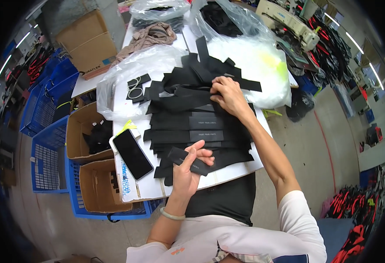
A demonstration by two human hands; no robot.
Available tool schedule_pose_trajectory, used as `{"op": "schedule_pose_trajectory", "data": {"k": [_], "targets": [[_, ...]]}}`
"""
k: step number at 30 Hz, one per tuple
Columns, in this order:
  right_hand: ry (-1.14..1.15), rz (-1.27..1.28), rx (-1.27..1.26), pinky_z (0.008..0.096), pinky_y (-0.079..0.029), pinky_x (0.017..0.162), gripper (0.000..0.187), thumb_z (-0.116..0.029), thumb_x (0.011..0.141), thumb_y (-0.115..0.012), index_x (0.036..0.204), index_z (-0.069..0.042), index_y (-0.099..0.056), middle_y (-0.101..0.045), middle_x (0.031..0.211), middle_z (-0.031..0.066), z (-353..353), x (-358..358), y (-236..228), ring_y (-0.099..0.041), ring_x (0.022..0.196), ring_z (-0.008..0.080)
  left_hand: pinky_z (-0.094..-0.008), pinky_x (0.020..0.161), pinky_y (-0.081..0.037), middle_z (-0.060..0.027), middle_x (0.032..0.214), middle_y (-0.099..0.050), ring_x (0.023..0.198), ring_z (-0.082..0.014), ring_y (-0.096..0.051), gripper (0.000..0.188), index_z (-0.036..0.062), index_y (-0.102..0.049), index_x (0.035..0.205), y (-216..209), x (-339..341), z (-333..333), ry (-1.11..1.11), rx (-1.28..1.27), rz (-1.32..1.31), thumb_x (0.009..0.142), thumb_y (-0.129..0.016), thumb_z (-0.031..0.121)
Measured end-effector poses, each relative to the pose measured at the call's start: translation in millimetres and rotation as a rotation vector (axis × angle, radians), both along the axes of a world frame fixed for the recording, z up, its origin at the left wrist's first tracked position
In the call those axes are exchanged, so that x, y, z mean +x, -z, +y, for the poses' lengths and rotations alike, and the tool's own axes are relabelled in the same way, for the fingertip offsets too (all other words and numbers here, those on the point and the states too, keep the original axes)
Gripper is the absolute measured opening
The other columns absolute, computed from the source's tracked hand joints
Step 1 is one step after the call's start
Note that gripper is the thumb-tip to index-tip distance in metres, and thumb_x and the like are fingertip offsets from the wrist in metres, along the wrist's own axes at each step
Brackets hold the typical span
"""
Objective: The recorder is sorting and folding small black fabric straps at a factory workstation.
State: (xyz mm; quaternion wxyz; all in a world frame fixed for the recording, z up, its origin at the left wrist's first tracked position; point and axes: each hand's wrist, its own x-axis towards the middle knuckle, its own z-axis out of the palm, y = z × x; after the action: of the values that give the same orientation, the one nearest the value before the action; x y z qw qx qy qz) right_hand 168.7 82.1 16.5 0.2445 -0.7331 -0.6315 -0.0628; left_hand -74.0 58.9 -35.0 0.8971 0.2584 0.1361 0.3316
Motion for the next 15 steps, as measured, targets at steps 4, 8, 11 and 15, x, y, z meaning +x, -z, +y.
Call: {"op": "schedule_pose_trajectory", "data": {"k": [4, 8, 11, 15], "targets": [[-0.198, 0.418, 0.03, 0.0281, -0.045, 0.06, 0.01, -0.002, 0.076, -0.064, 0.083, -0.001, -0.057, -0.061, 0.076, 0.0082, -68, -50, -36, -0.06, 0.068, 0.0179, -0.0382, 0.079, -0.051, -0.0208, 0.106, -0.059, 0.067, -0.0206, -0.061, 0.038, -0.002, -0.043, 0.126, -6, 9, 10, 0.045, -0.104, -0.011, 0.096, -0.048, 0.021], [0.136, 1.223, -0.058, 0.0225, -0.046, 0.049, 0.005, -0.004, 0.083, -0.062, 0.082, 0.0, -0.058, -0.061, 0.067, 0.0056, -174, -72, -20, -0.058, 0.054, 0.0105, -0.0358, 0.063, -0.052, -0.009, 0.079, -0.057, 0.052, -0.0156, -0.053, 0.013, 0.0064, -0.051, 0.098, -17, 22, 18, -0.035, -0.116, -0.12, 0.091, -0.056, 0.016], [0.327, 1.472, -0.068, 0.0216, -0.046, 0.051, 0.008, -0.005, 0.082, -0.065, 0.085, 0.001, -0.06, -0.062, 0.068, 0.0046, -254, -77, 12, -0.057, 0.056, 0.0087, -0.0329, 0.055, -0.05, -0.0057, 0.067, -0.055, 0.047, -0.0144, -0.051, 0.008, 0.0053, -0.053, 0.088, -11, 33, 5, -0.133, -0.052, -0.027, 0.087, -0.061, 0.008], [0.437, 1.44, -0.177, 0.0232, -0.05, 0.063, 0.015, -0.006, 0.08, -0.067, 0.091, 0.002, -0.061, -0.066, 0.074, 0.008, -320, -93, 55, -0.062, 0.068, 0.0115, -0.0283, 0.055, -0.047, -0.0053, 0.065, -0.055, 0.048, -0.0125, -0.052, 0.01, 0.0026, -0.052, 0.083, -5, 44, -31, -0.094, 0.234, 0.177, 0.083, -0.062, 0.004]]}}
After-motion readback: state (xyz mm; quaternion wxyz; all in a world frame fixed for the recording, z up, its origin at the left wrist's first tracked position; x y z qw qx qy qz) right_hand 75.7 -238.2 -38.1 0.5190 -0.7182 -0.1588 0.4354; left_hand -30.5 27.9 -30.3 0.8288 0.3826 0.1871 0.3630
